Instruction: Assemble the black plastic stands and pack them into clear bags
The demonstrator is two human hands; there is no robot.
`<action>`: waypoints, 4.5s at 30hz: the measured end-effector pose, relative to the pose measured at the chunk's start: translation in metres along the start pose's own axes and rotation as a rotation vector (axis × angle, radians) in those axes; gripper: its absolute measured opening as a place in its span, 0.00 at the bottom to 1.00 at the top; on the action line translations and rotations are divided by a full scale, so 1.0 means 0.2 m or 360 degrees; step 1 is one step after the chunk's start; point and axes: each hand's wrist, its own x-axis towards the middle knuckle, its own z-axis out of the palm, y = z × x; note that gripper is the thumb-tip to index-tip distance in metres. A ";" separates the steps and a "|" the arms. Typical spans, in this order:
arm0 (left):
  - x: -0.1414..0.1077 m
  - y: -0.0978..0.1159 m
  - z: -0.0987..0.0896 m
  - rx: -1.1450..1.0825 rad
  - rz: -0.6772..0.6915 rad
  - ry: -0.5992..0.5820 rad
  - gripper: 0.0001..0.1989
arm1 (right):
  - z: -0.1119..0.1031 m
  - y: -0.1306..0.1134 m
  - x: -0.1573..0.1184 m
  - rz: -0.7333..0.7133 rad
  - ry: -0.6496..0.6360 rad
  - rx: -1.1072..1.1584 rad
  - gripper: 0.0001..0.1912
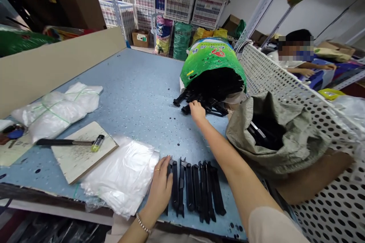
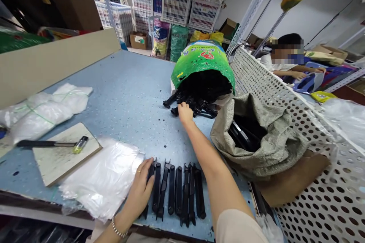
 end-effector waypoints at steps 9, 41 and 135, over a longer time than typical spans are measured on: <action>0.28 0.28 -0.37 -0.0524 -0.0078 -0.0147 0.39 | -0.22 0.05 -0.47 -0.0529 -0.0105 0.1266 0.17; 0.04 0.20 -0.48 -0.1249 -0.1310 -0.1935 0.25 | -0.14 -0.14 -1.14 -0.1518 -0.0394 0.0790 0.27; -0.05 -0.15 -0.67 0.0623 -0.0222 -0.0150 0.10 | 0.14 -0.27 -1.18 -0.0248 -0.0892 0.0531 0.30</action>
